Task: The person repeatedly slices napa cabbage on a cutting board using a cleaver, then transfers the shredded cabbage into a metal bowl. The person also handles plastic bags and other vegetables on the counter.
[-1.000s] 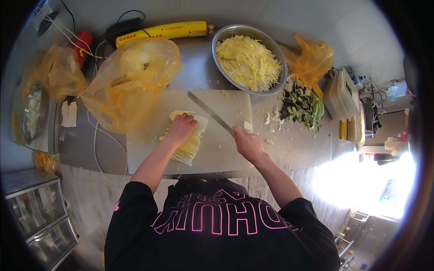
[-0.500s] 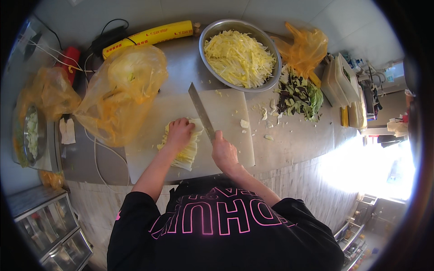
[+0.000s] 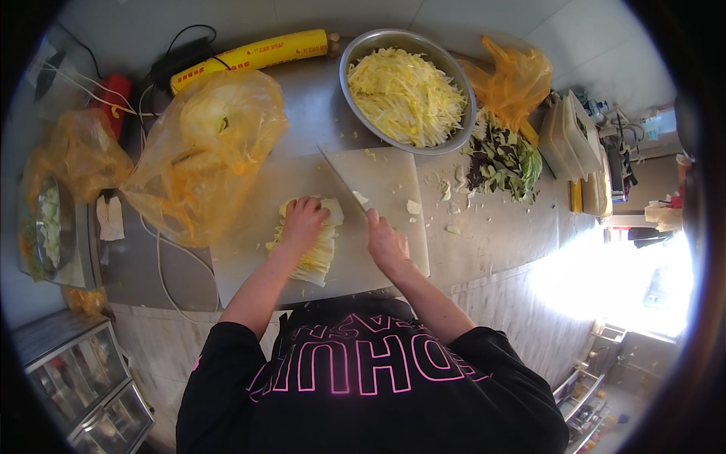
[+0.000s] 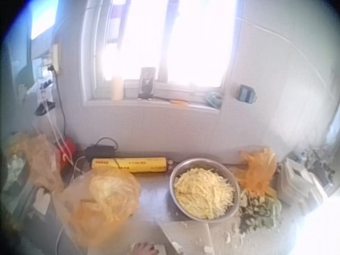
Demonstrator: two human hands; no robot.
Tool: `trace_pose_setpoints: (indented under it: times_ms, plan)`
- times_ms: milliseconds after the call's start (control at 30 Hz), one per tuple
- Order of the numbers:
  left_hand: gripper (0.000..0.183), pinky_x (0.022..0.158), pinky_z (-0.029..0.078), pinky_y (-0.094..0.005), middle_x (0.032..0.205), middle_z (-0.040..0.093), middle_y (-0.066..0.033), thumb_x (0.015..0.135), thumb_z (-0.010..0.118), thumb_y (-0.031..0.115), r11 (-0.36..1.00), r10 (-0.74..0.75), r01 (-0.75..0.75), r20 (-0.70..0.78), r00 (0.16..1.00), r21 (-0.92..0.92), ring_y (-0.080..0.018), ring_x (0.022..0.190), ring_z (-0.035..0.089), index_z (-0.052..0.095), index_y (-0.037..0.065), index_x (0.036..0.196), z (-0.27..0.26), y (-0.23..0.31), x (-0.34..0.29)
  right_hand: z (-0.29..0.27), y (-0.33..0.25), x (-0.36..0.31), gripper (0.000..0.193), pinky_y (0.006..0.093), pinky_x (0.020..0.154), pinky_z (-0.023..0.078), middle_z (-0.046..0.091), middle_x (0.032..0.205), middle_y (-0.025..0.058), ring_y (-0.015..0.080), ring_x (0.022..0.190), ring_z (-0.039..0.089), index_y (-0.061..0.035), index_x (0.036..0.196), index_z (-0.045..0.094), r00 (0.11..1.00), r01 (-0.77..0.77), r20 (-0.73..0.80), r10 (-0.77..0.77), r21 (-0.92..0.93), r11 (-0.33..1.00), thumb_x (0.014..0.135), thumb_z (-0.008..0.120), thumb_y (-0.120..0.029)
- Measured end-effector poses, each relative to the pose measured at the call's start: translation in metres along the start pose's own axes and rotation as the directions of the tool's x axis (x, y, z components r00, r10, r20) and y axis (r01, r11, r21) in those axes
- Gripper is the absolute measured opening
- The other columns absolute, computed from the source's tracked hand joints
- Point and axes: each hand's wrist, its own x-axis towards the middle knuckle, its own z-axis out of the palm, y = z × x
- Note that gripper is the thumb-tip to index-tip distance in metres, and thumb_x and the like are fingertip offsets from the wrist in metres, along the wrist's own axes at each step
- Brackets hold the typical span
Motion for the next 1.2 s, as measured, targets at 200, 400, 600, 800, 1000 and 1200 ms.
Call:
trace_pose_setpoints:
  times_ms: [200,400,600,800,1000,1200]
  plan:
    - [0.025,0.091,0.04,-0.0415,0.097,0.06,-0.0024,0.069,0.062,0.009,0.968,0.248,-0.242,0.093,0.964,-0.068,-0.0259,0.106,0.051,0.063,0.013,0.093,-0.031,-0.024,0.004,-0.032,0.041,0.009,0.018,0.0503,0.07,0.051,0.062,0.091,0.019,0.0411,0.081,0.063,-0.0065,0.107,0.042,0.978,0.205,0.037,-0.204,-0.035,0.978,0.089,0.044,-0.011]
    - [0.011,0.082,0.046,-0.0346,0.096,0.06,-0.0016,0.073,0.056,0.01,0.99,0.133,-0.132,-0.031,0.991,0.044,-0.0223,0.101,0.053,0.061,0.01,0.084,-0.036,-0.005,-0.004,-0.034,0.005,0.032,0.019,0.0494,0.067,0.05,0.063,0.091,0.0174,0.038,0.08,0.064,-0.007,0.106,0.042,0.88,0.462,0.139,-0.455,-0.02,0.887,0.087,0.045,-0.007]
    - [0.014,0.08,0.049,-0.036,0.092,0.059,-0.0033,0.07,0.059,0.008,0.998,0.005,-0.008,-0.058,0.998,-0.064,-0.0239,0.096,0.055,0.064,0.01,0.083,-0.027,0.002,-0.008,-0.025,-0.008,0.049,0.022,0.0463,0.064,0.052,0.063,0.09,0.0162,0.0359,0.077,0.064,-0.007,0.106,0.042,0.849,0.512,0.198,-0.49,-0.075,0.856,0.085,0.047,-0.006]
    - [0.015,0.077,0.05,-0.0352,0.094,0.06,-0.0029,0.071,0.061,0.008,0.998,-0.037,0.035,-0.045,0.998,-0.055,-0.0236,0.096,0.055,0.065,0.01,0.085,-0.02,0.004,-0.013,-0.017,-0.006,0.047,0.022,0.0456,0.063,0.052,0.063,0.086,0.015,0.0349,0.074,0.065,-0.0065,0.105,0.042,0.838,0.538,0.171,-0.519,-0.089,0.839,0.084,0.048,-0.006]
    - [0.017,0.08,0.05,-0.0346,0.098,0.058,-0.0037,0.073,0.057,0.007,0.997,-0.051,0.045,-0.096,0.994,-0.07,-0.0235,0.099,0.053,0.062,0.009,0.089,-0.022,0.011,-0.022,-0.019,-0.006,0.037,0.021,0.045,0.061,0.052,0.063,0.085,0.0146,0.0345,0.071,0.065,-0.0058,0.104,0.043,0.825,0.554,0.171,-0.539,-0.059,0.83,0.084,0.049,-0.007]
    - [0.021,0.08,0.05,-0.0347,0.1,0.06,-0.0026,0.073,0.057,0.008,0.998,-0.057,0.055,-0.073,0.996,-0.031,-0.0237,0.101,0.054,0.064,0.011,0.092,-0.021,0.01,-0.024,-0.024,-0.01,0.034,0.02,0.0455,0.061,0.052,0.064,0.086,0.0151,0.0348,0.072,0.065,-0.0058,0.104,0.043,0.817,0.564,0.191,-0.544,-0.072,0.822,0.085,0.048,-0.007]
